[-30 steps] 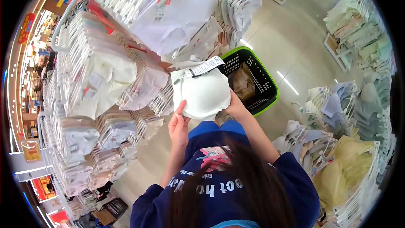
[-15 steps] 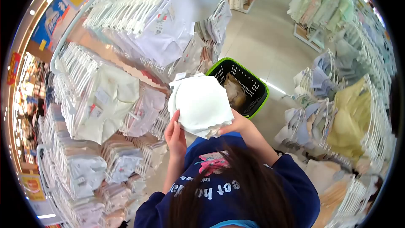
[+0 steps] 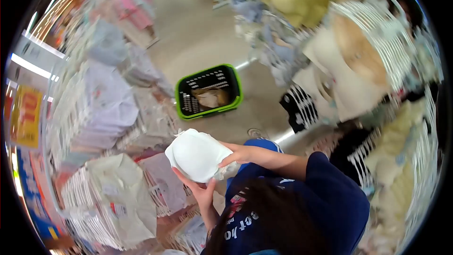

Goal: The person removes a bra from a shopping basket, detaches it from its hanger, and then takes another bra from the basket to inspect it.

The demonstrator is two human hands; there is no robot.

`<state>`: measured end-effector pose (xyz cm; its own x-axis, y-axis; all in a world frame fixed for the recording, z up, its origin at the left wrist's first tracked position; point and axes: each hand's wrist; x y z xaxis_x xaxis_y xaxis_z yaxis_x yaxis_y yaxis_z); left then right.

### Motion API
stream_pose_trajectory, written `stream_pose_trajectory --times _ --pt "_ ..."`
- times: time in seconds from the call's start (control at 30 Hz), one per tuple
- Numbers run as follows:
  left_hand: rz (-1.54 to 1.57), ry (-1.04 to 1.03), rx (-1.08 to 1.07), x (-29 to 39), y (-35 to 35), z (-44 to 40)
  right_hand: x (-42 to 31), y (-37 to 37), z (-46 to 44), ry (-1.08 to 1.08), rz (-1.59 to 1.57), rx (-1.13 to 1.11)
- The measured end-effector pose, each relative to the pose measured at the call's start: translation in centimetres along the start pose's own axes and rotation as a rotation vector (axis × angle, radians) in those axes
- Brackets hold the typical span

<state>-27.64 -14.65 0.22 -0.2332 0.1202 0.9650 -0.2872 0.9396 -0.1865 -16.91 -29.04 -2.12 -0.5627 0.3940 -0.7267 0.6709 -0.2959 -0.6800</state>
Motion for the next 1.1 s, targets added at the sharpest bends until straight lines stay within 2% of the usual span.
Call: stream_pose_trajectory --times 0.13,0.23,0.33,0.47,0.53,0.67,0.77,0.87,1.0,1.1 --pt "0.037 0.162 -0.147 0.6 -2.4 1.4 0.0 -1.2 6.5 -0.007 0.028 0.171" --pt "0.053 0.230 -0.233 0.5 -4.1 2.7 1.2 -1.6 10.1 0.097 0.067 0.298" --pt "0.082 0.187 -0.310 -0.3 -5.7 4.5 1.6 -3.0 13.3 0.168 0.117 0.458" --pt "0.059 0.181 -0.336 -1.2 -8.4 7.2 2.8 -4.4 17.6 0.301 0.465 0.654" --pt "-0.008 0.109 -0.400 -2.4 -9.7 8.5 3.8 -5.4 20.2 0.353 0.435 0.749" --pt "0.032 0.184 -0.488 -3.2 -13.8 12.9 5.9 -7.8 27.0 0.463 0.331 0.945" --pt "0.122 0.253 -0.573 -3.5 -16.4 16.5 6.6 -10.7 32.5 0.466 0.198 1.140" --pt "0.202 0.303 -0.641 -3.2 -18.8 20.1 9.1 -12.1 37.1 0.573 0.183 1.206" --pt "0.226 0.343 -0.744 -3.7 -20.9 24.4 11.7 -14.6 40.9 0.692 0.175 1.414" --pt "0.179 0.410 -0.855 -3.7 -22.1 26.9 12.9 -17.1 43.5 0.703 0.148 1.577"
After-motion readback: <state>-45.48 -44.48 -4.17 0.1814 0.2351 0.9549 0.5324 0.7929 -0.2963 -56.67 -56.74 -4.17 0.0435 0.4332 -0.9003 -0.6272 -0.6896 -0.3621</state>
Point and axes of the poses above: each hand's wrist, its own z-axis away from the middle knuckle, its own y-axis out of the back of the hand, x = y × z, and after that the axes turned 6 degrees about z, right-handed
